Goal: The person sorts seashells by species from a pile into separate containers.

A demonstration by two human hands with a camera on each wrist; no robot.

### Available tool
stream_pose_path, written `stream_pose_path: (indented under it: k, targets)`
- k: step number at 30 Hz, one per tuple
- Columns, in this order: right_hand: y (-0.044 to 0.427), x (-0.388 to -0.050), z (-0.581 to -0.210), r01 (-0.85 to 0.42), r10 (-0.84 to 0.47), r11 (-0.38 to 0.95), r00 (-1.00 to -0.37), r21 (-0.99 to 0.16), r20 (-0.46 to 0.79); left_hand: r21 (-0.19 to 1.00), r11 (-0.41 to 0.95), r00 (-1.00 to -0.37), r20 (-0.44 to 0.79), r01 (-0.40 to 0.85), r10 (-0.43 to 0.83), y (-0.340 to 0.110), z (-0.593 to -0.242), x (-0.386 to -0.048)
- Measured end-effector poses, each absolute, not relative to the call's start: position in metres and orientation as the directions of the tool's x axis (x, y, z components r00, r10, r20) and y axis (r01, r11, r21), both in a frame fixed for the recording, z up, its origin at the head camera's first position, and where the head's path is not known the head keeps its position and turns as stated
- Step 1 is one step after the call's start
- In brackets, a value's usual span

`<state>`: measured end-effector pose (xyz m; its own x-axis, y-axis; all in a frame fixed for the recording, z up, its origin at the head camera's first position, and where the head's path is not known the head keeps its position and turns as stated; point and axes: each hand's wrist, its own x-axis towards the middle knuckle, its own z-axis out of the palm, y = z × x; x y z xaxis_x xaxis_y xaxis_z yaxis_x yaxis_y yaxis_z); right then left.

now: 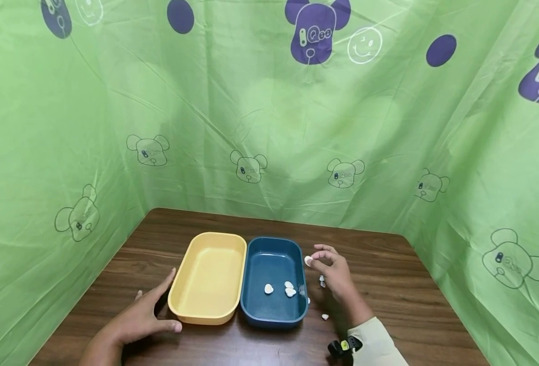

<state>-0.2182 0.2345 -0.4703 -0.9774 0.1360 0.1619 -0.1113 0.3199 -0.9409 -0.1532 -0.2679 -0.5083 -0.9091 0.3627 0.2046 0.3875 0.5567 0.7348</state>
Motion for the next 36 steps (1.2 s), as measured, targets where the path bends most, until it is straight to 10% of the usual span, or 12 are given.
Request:
stream_pose_path:
  k: [36]
  targets:
    - [0.225, -0.218, -0.478, -0.161, 0.068, 0.299, -0.98, -0.941, 0.189, 0.724, 0.569, -0.909, 0.201, 0.389, 0.365, -0.268, -0.508, -0.153]
